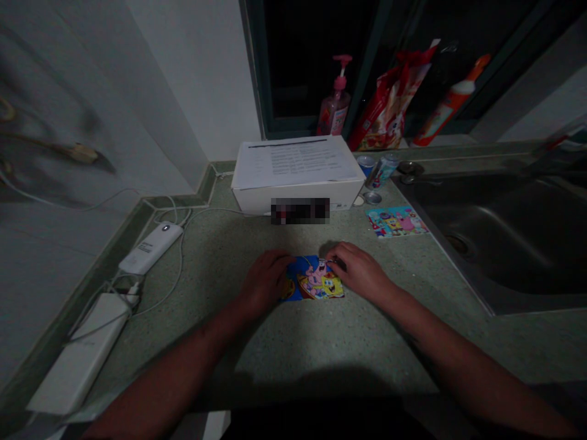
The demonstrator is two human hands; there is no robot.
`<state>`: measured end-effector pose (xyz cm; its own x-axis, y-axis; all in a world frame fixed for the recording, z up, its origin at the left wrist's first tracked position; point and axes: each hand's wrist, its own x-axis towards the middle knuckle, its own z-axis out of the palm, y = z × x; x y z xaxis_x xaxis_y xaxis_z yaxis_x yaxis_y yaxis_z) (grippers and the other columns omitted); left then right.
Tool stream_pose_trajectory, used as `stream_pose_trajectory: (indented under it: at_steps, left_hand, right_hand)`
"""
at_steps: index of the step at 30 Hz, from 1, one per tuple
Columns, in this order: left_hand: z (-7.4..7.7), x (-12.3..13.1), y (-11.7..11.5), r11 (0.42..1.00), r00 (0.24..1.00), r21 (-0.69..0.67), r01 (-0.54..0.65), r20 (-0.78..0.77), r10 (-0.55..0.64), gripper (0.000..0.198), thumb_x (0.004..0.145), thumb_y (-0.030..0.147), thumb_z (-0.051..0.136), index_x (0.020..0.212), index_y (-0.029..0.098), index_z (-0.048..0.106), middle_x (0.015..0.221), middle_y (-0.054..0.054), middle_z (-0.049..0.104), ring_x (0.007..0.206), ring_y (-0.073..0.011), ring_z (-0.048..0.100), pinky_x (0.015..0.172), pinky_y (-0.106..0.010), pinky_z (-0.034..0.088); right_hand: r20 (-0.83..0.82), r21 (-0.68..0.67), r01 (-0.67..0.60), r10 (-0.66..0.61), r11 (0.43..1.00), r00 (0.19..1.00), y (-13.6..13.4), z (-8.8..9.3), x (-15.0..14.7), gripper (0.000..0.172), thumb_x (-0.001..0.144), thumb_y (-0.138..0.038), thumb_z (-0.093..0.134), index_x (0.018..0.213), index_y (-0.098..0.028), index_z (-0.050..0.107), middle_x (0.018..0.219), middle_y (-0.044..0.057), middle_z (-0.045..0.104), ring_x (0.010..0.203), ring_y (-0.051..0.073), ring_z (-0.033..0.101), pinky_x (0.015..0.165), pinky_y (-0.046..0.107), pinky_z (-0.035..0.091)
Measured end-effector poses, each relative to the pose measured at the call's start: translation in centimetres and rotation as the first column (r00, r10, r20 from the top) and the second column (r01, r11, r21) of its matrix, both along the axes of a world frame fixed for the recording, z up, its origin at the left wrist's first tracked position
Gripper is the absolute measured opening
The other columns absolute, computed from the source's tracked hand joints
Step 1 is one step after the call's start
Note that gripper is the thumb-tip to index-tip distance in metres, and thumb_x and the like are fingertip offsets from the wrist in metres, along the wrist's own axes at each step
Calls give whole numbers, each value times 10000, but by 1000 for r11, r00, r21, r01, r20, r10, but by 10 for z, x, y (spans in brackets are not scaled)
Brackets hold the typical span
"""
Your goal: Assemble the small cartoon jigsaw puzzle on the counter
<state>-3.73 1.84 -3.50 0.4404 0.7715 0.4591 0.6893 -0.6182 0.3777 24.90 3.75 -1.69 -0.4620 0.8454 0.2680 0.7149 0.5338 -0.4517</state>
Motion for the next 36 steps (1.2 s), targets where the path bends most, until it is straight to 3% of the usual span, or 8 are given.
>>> stream_pose_trajectory:
  at_steps: [9,21,29,36]
  left_hand:
    - [1,1,4,992,997,-108,-71,-40,67,328,1003,72,553,1260,202,712,1207,-91,738,1130,-244,675,1041,-420,575]
    - [3,2,6,982,995,-161,-95,-28,92,352,988,61,516,1220,209,736,1184,-83,744,1116,-245,675,1018,-411,579]
    - [4,5,5,989,992,-142,-44,-127,25,320,1005,94,549,1257,195,719,1240,-86,756,1165,-266,651,1082,-458,520]
    - [4,7,5,989,989,-139,-42,-150,21,327,1020,125,542,1295,202,701,1275,-98,740,1185,-275,639,1087,-481,511]
  right_hand:
    - [14,3,27,-27,1000,1000,0,-2,-1,217,979,-166,615,1164,-206,721,1084,106,747,1032,279,715,909,434,579]
    - [6,33,69,-69,997,998,3,-3,-3,263,991,-168,583,1207,-211,726,1133,121,750,1077,298,707,956,484,589]
    - [2,37,-126,126,991,992,-1,-1,-21,277,1011,-247,654,1280,-198,697,1294,131,741,1215,306,676,1082,522,537]
    - [17,4,-109,109,994,994,-1,-3,-28,288,1004,-225,659,1287,-188,697,1258,142,744,1166,313,681,1049,533,545]
